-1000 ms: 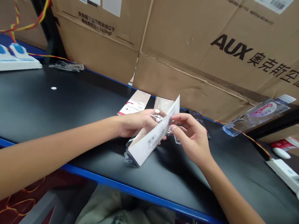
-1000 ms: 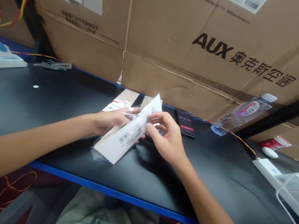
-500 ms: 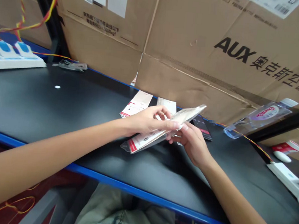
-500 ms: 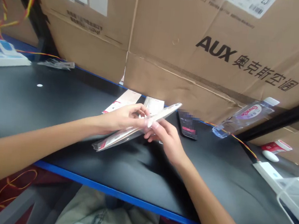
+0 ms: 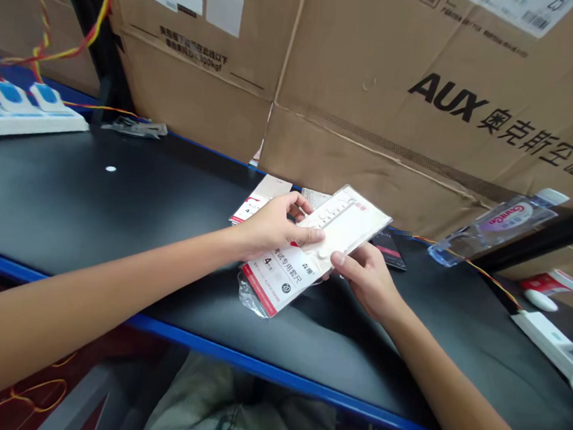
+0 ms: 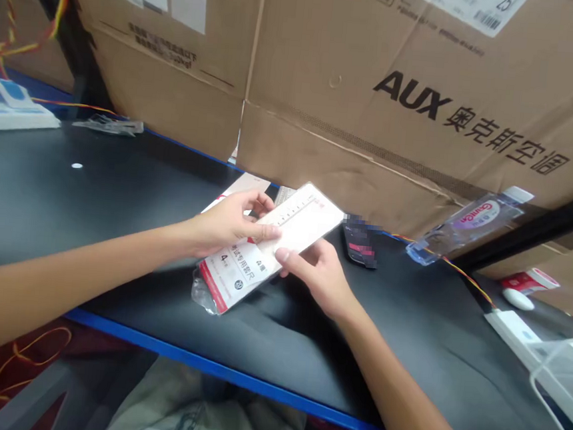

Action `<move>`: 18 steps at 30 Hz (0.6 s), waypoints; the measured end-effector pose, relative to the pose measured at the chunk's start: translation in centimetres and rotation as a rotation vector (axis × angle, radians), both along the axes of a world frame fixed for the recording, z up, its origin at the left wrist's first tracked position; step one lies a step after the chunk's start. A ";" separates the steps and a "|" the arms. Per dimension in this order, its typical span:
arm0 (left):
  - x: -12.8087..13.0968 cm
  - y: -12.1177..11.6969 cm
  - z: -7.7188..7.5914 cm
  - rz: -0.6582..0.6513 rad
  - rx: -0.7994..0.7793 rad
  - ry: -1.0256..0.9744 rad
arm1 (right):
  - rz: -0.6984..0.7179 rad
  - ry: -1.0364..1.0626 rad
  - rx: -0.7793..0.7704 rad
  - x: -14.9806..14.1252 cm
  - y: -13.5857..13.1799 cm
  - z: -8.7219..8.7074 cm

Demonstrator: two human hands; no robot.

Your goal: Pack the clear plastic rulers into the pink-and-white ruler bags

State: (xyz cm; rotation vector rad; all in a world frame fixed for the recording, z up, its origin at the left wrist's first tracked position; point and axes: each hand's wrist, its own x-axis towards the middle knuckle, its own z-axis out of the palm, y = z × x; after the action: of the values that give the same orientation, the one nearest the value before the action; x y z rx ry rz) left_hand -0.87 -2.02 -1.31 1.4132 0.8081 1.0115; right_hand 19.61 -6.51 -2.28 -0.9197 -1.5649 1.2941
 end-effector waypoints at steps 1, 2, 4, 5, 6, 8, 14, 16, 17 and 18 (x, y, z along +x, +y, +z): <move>0.0 0.0 0.0 0.002 -0.005 -0.018 | 0.008 0.011 -0.002 -0.1 0.0 0.0; 0.0 0.0 0.1 -0.004 -0.007 -0.034 | 0.015 0.021 -0.006 -0.1 0.0 0.1; -0.1 -0.1 0.2 -0.049 -0.014 -0.050 | 0.018 0.027 -0.017 -0.1 0.0 0.1; -0.1 -0.1 0.2 -0.084 -0.020 -0.052 | 0.013 0.029 -0.022 -0.1 0.0 0.1; -0.1 -0.2 0.3 -0.121 -0.025 -0.051 | 0.006 0.030 -0.028 -0.1 0.0 0.1; -0.1 -0.3 0.3 -0.178 -0.031 -0.037 | -0.007 0.027 -0.039 0.0 0.0 0.0; 0.2 -0.5 0.3 -0.217 0.010 -0.023 | -0.004 -0.010 -0.064 -0.2 -0.1 -0.1; 0.2 -0.6 0.5 -0.232 0.032 -0.019 | -0.019 0.009 -0.047 -0.2 0.0 -0.1; 0.1 -0.8 0.7 -0.249 0.040 -0.012 | -0.027 0.021 -0.044 -0.2 0.0 -0.1; 0.1 -0.9 0.8 -0.267 0.047 0.002 | -0.034 0.033 -0.043 -0.2 0.0 0.0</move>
State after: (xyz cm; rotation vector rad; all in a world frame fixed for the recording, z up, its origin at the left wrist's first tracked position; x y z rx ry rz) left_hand -0.78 -2.96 -0.46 1.5166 0.5808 0.8274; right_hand 19.46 -6.51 -2.30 -0.9437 -1.4953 1.3172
